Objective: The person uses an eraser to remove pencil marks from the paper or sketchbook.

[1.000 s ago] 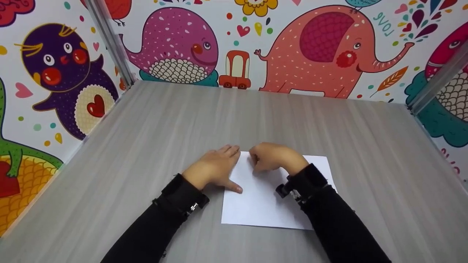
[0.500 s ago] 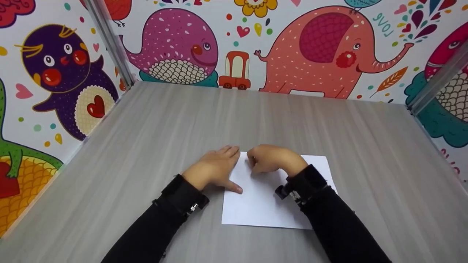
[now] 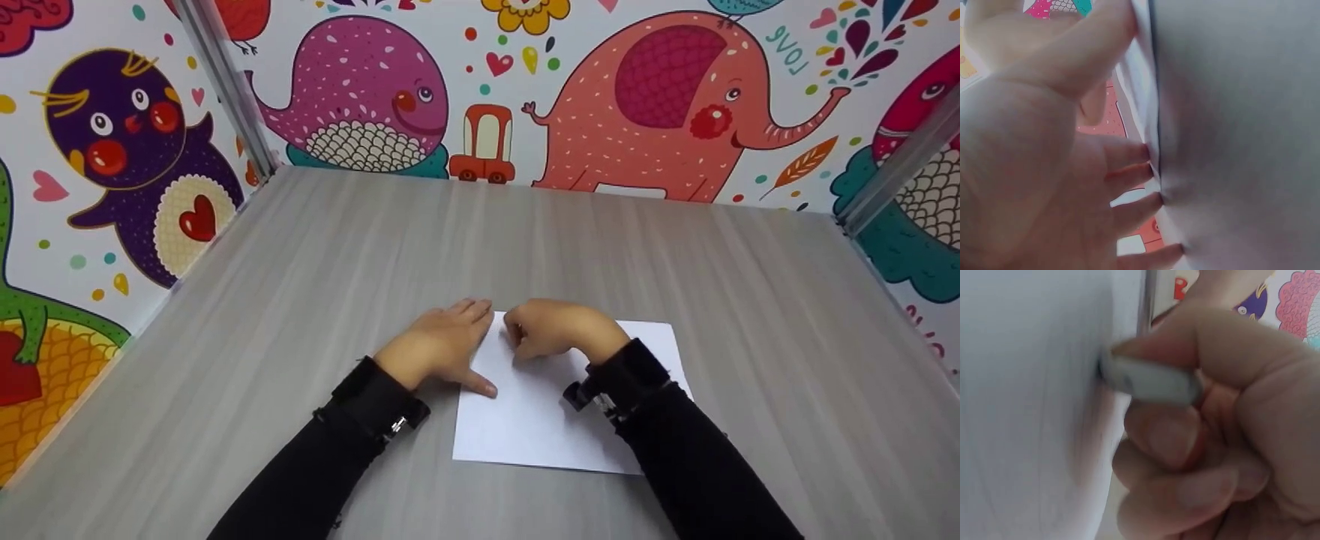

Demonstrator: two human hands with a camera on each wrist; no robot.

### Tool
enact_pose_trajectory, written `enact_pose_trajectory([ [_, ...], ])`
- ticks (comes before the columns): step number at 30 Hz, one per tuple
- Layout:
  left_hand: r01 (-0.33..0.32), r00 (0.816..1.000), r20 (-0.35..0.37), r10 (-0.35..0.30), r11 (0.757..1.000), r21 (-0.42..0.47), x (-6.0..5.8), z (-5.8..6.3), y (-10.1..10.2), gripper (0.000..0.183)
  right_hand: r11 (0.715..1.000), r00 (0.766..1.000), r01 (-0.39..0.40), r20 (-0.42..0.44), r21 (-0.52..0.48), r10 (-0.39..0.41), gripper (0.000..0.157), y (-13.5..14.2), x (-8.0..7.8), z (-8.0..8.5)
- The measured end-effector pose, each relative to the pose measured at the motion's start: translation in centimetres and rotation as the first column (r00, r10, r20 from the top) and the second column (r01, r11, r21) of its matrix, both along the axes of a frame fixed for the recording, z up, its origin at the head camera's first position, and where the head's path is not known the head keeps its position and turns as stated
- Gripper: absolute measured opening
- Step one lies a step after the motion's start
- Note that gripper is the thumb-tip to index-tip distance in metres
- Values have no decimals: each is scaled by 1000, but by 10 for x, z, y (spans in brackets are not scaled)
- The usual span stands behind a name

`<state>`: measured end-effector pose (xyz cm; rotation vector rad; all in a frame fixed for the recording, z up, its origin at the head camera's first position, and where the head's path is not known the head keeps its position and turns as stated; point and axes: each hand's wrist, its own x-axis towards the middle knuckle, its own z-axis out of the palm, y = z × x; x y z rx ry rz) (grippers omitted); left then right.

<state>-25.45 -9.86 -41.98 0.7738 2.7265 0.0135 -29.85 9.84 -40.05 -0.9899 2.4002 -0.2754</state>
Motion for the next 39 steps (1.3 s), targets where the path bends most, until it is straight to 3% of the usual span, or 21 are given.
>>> enact_pose_trajectory([
  [4, 6, 1000, 1, -6, 1000, -10, -1, 1, 0, 124, 1000, 999, -28, -46, 7, 28, 11, -2, 1, 0],
  [9, 9, 1000, -1, -9, 1000, 3, -1, 1, 0, 123, 993, 993, -110, 29, -32, 111, 11, -6, 1, -3],
  [17, 2, 1000, 9, -2, 1000, -9, 0, 1, 0, 124, 1000, 1000, -19, 10, -1, 19, 10, 4, -4, 1],
  [22, 9, 1000, 5, -9, 1000, -18, 1, 3, 1, 123, 997, 988, -77, 132, 1, 76, 9, 4, -5, 0],
  [24, 6, 1000, 5, -6, 1000, -11, 1, 3, 1, 123, 998, 991, -70, 115, -1, 70, 9, 5, -6, -1],
  [29, 11, 1000, 0, -11, 1000, -10, 0, 4, 1, 124, 1000, 1000, 3, -21, 2, -3, 7, 10, -7, 2],
  [34, 26, 1000, -2, -26, 1000, -17, -1, 4, 0, 123, 998, 997, -59, 49, 4, 59, 8, 5, -6, 0],
  [36, 25, 1000, 0, -25, 1000, -14, 0, 4, 0, 123, 999, 997, -42, 68, 8, 41, 7, 7, -7, 0],
  [39, 17, 1000, 3, -16, 1000, -14, 1, 5, 0, 123, 1000, 999, 17, 27, 13, -18, 6, 12, -9, 2],
])
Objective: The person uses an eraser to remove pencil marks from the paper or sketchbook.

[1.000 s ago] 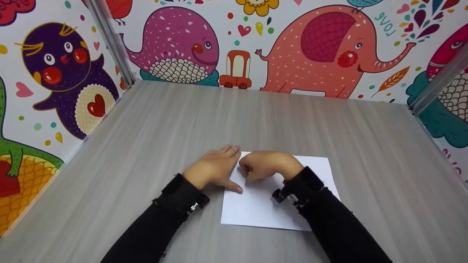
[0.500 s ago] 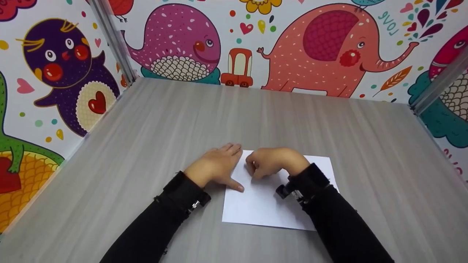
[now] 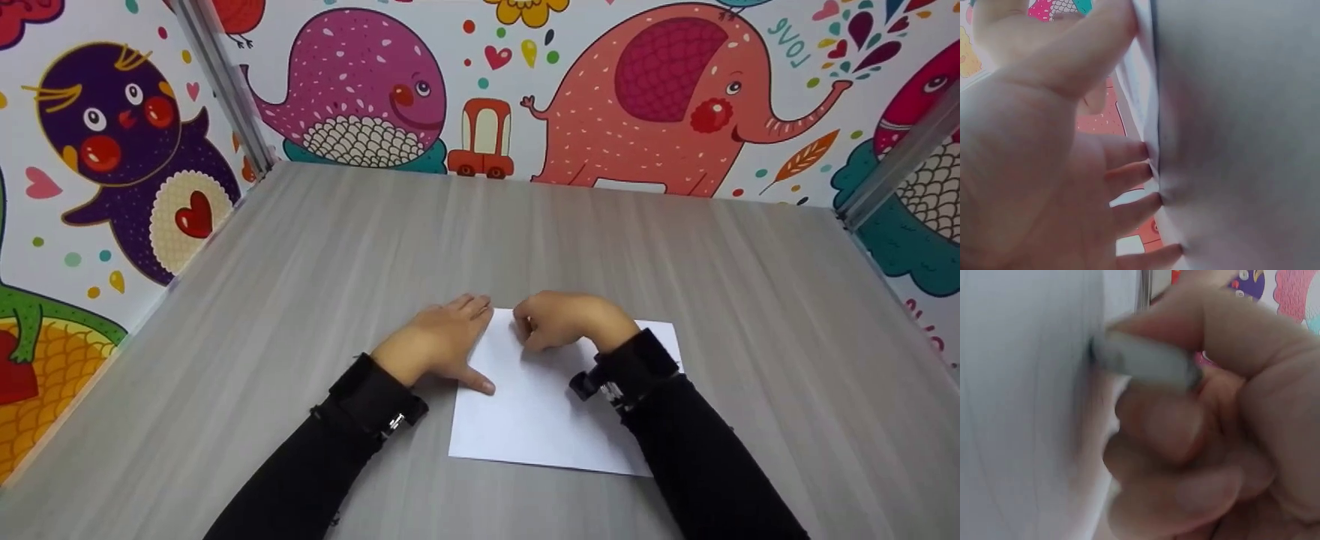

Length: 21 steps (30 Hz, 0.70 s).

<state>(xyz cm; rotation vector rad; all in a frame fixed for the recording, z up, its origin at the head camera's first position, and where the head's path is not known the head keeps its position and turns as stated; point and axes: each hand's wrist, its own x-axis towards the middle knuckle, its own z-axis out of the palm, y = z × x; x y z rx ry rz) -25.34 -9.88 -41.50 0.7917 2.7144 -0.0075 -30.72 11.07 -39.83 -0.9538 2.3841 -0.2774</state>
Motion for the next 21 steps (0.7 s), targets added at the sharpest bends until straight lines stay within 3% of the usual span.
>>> enact_pose_trajectory([
  [5, -2, 1000, -2, 2, 1000, -11, 0, -1, 0, 123, 999, 999, -13, -34, 29, 14, 12, -7, 8, 3],
  [8, 0, 1000, 1, 0, 1000, 4, 0, -2, 0, 123, 996, 996, -81, 49, 39, 79, 14, -17, 14, 2],
  [11, -4, 1000, 5, 4, 1000, 18, 0, -2, -1, 123, 995, 985, -95, 150, 27, 90, 13, -18, 10, 0],
  [14, -10, 1000, 8, 10, 1000, 23, 0, -3, -1, 123, 999, 985, -23, 170, 23, 18, 10, -6, 1, -2],
  [18, -14, 1000, 13, 14, 1000, 22, 1, -1, 0, 124, 995, 990, 91, 102, 31, -94, 5, 7, -4, 1],
  [21, -6, 1000, 2, 6, 1000, 16, 0, -1, 0, 123, 996, 994, 77, 73, 43, -80, 5, 2, 1, 4],
])
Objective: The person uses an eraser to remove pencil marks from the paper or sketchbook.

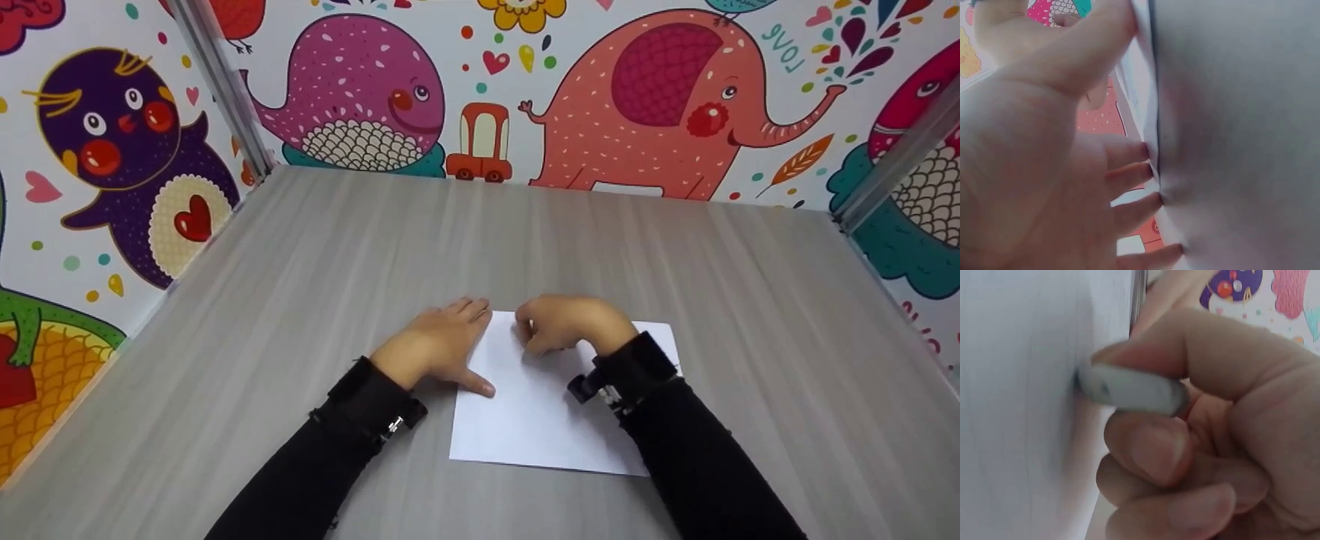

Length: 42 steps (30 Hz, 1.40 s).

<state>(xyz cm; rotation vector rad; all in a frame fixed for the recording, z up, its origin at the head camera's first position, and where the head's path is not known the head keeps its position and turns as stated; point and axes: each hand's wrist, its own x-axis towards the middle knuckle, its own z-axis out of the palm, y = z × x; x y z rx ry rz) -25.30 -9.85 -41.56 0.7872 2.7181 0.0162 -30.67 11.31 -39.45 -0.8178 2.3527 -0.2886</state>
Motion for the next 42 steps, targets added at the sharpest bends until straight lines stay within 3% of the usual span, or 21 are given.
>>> enact_pose_trajectory([
  [5, 6, 1000, -5, -6, 1000, -3, 0, -1, -1, 123, 995, 992, -102, 68, -8, 102, 13, -16, 10, -2],
  [10, -4, 1000, 9, 4, 1000, -2, -1, -2, -1, 123, 989, 976, -142, 160, -43, 147, 12, -18, 10, -6],
  [14, -3, 1000, 11, 3, 1000, -11, -3, -1, 1, 123, 996, 996, -85, 21, -40, 86, 8, -6, 2, -7],
  [17, -6, 1000, 16, 6, 1000, -15, -2, 0, 3, 124, 999, 993, -33, -111, -39, 28, 7, 3, -3, -6],
  [20, -4, 1000, 15, 5, 1000, -22, -2, 1, 3, 125, 999, 989, -23, -148, -36, 18, 7, 4, -2, -4],
  [24, 3, 1000, 8, -2, 1000, -26, -1, 1, 2, 125, 996, 997, -76, -12, -51, 75, 6, -6, 4, -3],
  [28, 3, 1000, 2, -3, 1000, -17, -2, -1, 1, 123, 992, 980, -109, 162, -67, 118, 10, -12, 6, -5],
  [30, 3, 1000, -4, -3, 1000, -12, -2, -3, 0, 123, 991, 986, -118, 110, -63, 125, 9, -10, 3, -5],
  [32, 5, 1000, -8, -5, 1000, -12, -2, -3, 1, 123, 995, 997, -82, -15, -53, 81, 7, -4, -1, -6],
  [35, 6, 1000, -6, -6, 1000, -12, -2, -4, 1, 124, 999, 981, -1, -192, -40, -7, 5, 5, -5, -7],
  [36, 6, 1000, -5, -6, 1000, -14, -2, -3, 1, 124, 999, 976, 23, -216, -38, -30, 4, 7, -6, -7],
  [38, 5, 1000, -2, -5, 1000, -16, -2, -3, 1, 124, 999, 974, 12, -226, -31, -18, 4, 6, -4, -5],
  [42, 6, 1000, -7, -6, 1000, -11, -1, -2, 0, 123, 993, 984, -116, -141, -17, 113, 8, -8, 5, -2],
])
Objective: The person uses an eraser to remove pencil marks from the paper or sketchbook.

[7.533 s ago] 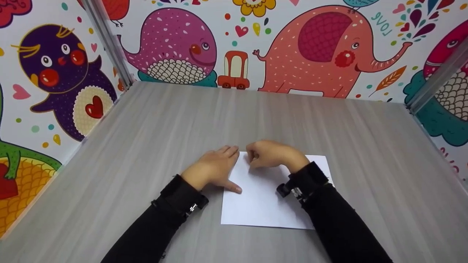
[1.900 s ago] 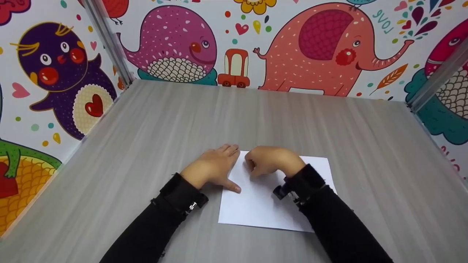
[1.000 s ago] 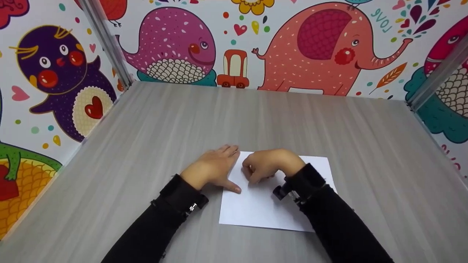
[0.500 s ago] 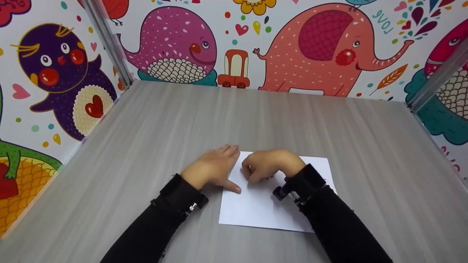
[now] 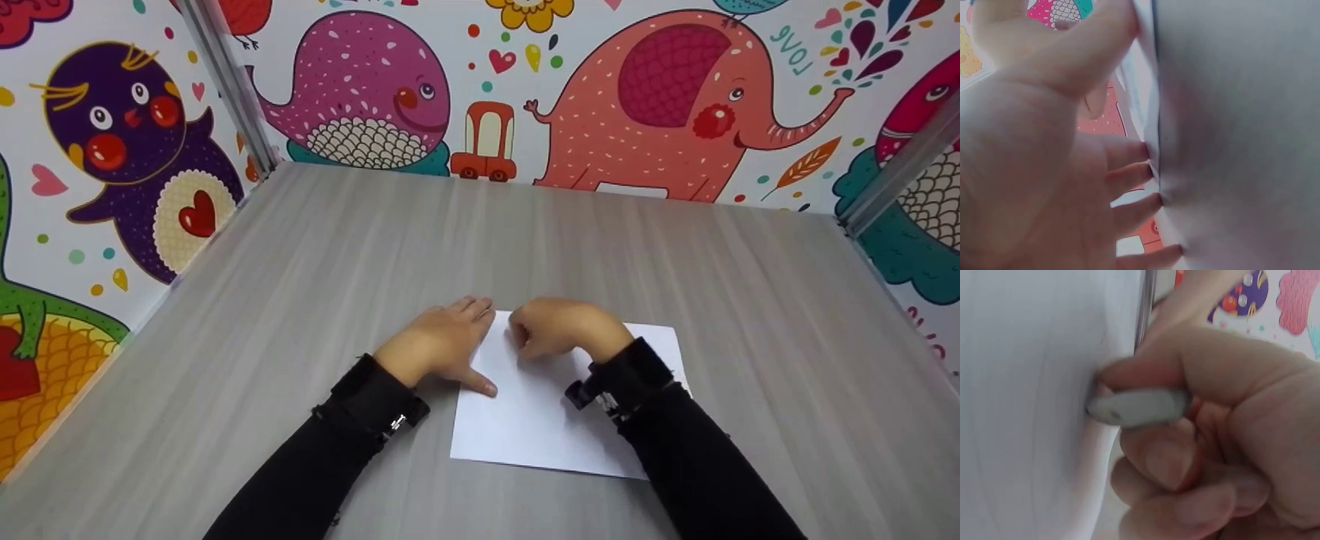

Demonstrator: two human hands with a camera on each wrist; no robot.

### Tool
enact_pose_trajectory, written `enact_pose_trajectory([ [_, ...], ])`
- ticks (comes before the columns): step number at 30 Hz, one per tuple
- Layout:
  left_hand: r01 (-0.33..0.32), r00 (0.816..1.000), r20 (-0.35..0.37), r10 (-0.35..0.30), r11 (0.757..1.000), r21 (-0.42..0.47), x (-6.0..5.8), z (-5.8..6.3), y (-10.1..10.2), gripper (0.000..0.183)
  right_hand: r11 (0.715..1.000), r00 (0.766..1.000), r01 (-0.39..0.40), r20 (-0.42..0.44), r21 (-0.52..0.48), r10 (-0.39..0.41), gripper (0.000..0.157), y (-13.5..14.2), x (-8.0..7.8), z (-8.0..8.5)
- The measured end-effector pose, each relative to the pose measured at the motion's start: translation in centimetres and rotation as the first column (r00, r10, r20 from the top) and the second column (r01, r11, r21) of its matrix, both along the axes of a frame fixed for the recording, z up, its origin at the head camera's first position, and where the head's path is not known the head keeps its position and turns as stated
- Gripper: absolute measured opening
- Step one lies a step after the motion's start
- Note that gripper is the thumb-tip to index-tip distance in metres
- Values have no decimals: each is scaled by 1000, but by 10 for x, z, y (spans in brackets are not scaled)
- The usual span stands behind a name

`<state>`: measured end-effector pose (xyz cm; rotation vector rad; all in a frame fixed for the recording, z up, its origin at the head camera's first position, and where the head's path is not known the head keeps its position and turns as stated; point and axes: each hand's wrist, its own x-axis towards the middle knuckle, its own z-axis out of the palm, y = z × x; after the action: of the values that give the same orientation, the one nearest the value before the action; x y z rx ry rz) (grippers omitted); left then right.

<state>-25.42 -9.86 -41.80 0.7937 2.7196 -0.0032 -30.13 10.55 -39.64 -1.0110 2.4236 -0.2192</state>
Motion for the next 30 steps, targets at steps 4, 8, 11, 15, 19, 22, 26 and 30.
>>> enact_pose_trajectory([
  [4, 3, 1000, 6, -3, 1000, 11, 0, 1, 0, 123, 998, 983, -67, 168, -9, 67, 12, -10, 6, -3],
  [8, -8, 1000, 18, 8, 1000, 13, 1, 1, -2, 123, 999, 961, -44, 272, -20, 48, 12, -11, 3, -6],
  [11, -14, 1000, 21, 14, 1000, 3, 2, 1, -2, 124, 1000, 953, -2, 302, -31, 11, 10, -6, 1, -3],
  [15, -8, 1000, 19, 8, 1000, -17, 2, 1, 0, 125, 996, 961, 21, 277, -87, 4, 11, -1, -1, -1],
  [19, 1, 1000, 4, -1, 999, -38, 1, 1, 1, 123, 985, 990, 76, 133, -153, -56, 12, 2, -4, 2],
  [22, 0, 1000, -6, 0, 999, -46, 0, 1, 2, 123, 981, 991, 126, 55, -146, -119, 9, 4, -4, 3],
  [26, 5, 1000, -6, -5, 999, -46, 1, 1, 2, 124, 990, 980, 116, 171, -77, -101, 7, 3, -1, 2],
  [30, 5, 1000, -3, -5, 999, -34, 0, 1, 1, 125, 990, 956, 127, 272, -66, -105, 9, 5, -3, 0],
])
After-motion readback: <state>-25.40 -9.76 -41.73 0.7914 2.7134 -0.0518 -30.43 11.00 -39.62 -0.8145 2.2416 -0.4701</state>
